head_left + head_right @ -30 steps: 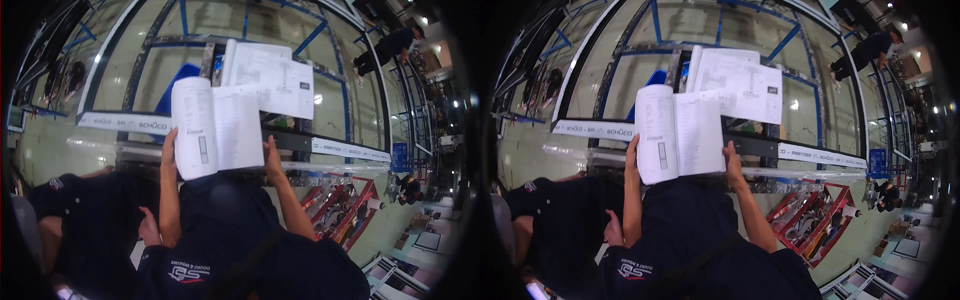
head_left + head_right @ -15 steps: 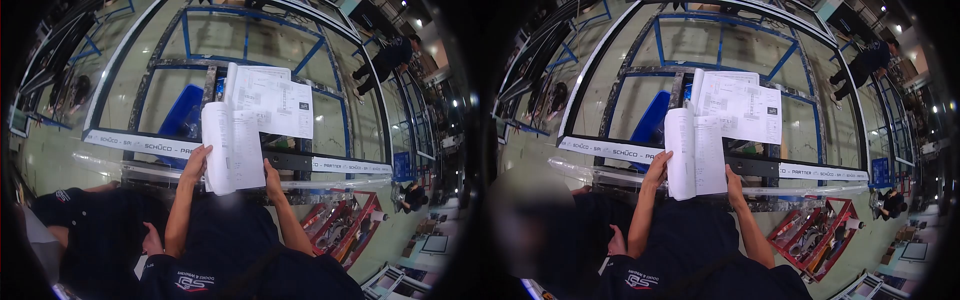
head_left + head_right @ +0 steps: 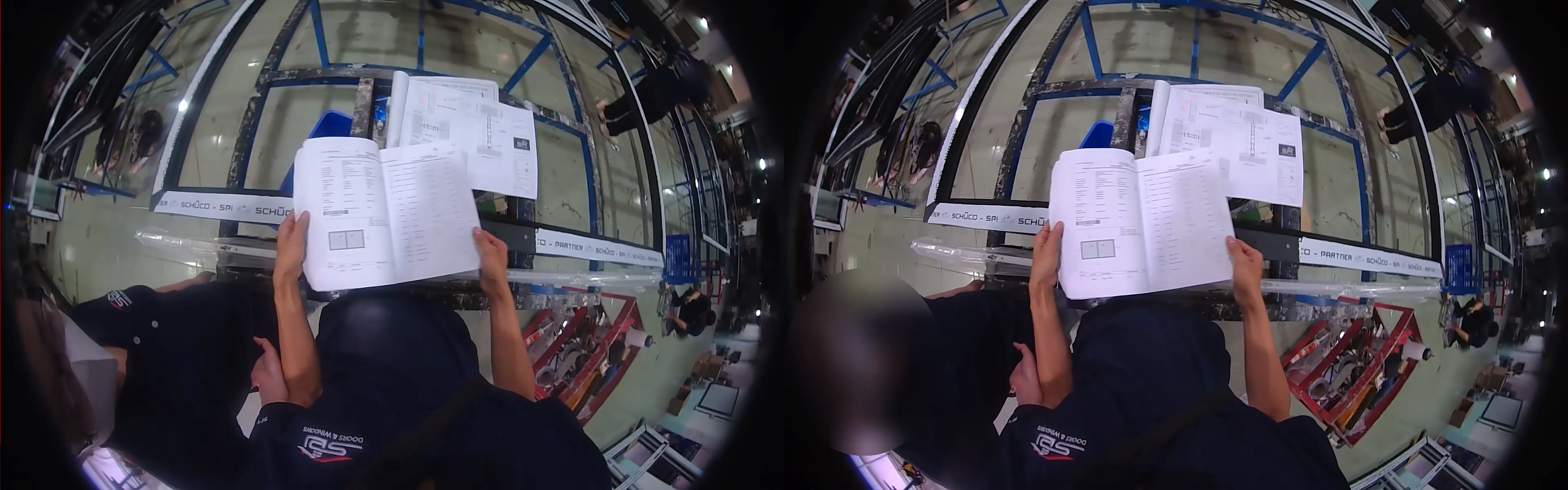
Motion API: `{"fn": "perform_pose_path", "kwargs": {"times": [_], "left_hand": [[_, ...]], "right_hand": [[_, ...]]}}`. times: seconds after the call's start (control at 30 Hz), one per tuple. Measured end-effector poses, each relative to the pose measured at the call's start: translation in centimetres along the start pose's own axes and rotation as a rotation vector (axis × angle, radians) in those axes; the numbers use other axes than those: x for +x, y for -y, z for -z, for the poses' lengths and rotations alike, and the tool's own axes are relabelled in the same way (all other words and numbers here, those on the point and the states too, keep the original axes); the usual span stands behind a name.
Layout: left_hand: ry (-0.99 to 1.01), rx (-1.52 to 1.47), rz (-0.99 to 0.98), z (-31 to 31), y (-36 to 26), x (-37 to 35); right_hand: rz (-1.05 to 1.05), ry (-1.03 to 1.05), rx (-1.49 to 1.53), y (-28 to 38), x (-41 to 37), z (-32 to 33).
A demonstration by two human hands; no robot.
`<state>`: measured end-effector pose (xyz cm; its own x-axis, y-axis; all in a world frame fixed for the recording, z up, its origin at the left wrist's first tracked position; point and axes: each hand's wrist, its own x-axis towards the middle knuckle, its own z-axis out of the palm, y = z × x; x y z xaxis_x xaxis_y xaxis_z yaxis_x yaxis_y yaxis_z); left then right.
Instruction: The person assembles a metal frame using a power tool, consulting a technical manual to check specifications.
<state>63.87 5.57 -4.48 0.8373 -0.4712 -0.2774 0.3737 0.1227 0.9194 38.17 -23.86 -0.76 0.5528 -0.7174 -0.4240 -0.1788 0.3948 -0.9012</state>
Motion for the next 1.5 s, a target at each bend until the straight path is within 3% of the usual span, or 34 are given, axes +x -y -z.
{"fn": "perform_pose_path", "kwargs": {"times": [0.13,0.17,0.23,0.33,0.4,0.43,0.57,0.67,0.73,0.8,0.9,1.0,1.03,1.1,1.13,1.23,1.3,1.43,1.5], "left_hand": [[0.018,0.247,-0.016,-4.9,-2.4,-1.2],[0.064,0.159,-0.077,-6.3,-2.8,-1.8],[0.125,0.101,-0.113,-6.8,-1.9,-1.6],[0.215,0.088,-0.017,-4.8,0.2,-0.4],[0.114,-0.174,0.116,-5.4,-0.6,-1.1],[0.059,-0.306,0.171,-5.4,-1.2,-1.1],[0.009,0.168,-0.011,-4.1,-0.6,-1.0],[-0.045,0.191,-0.063,-4.0,-0.4,-1.0],[-0.006,0.118,-0.024,-3.8,0.0,-1.0],[0.022,0.04,0.003,-3.6,0.5,-0.9],[-0.02,-0.023,-0.101,-6.1,-0.9,-2.4],[0.008,-0.034,-0.068,-4.6,0.7,-1.1],[-0.003,-0.08,0.001,-4.7,0.3,-1.2],[-0.028,-0.171,0.136,-4.7,-0.9,-1.5],[-0.023,-0.077,0.129,-4.5,-1.1,-1.5],[-0.037,0.184,0.096,-3.6,-0.4,-0.7],[-0.06,0.347,0.095,-3.0,0.2,-0.7],[-0.062,0.23,0.022,-3.9,-0.5,-1.8],[-0.144,0.232,-0.277,-4.4,0.8,-1.4]], "right_hand": [[0.033,0.076,0.101,7.5,-2.8,0.0],[0.036,0.119,0.135,8.9,-3.6,-0.5],[0.027,0.27,-0.085,10.0,-4.4,-2.3],[-0.009,0.513,-0.232,8.1,-4.9,-7.8],[0.088,0.647,-0.198,4.4,-4.3,-10.5],[-0.018,0.663,-0.152,3.1,-4.1,-11.4],[0.089,0.535,-0.188,2.3,-3.7,-11.1],[0.082,0.266,-0.128,4.0,-3.3,-6.5],[0.295,0.161,-0.081,2.8,-1.6,-2.1],[0.126,0.075,-0.016,3.6,-1.8,0.4],[0.015,0.077,-0.031,3.9,-2.2,0.6],[-0.011,0.151,-0.085,3.5,-2.9,-3.7],[0.021,0.173,-0.148,2.8,-3.2,-5.6],[-0.078,0.248,0.038,-0.7,-2.3,-8.7],[-0.122,0.297,0.106,-0.6,-2.3,-10.0],[-0.021,0.257,-0.083,1.5,-3.4,-10.3],[-0.016,0.268,-0.136,0.7,-2.2,-7.1],[-0.023,0.078,-0.145,0.1,0.1,1.3],[-0.036,-0.071,-0.084,0.7,0.0,2.3]]}}
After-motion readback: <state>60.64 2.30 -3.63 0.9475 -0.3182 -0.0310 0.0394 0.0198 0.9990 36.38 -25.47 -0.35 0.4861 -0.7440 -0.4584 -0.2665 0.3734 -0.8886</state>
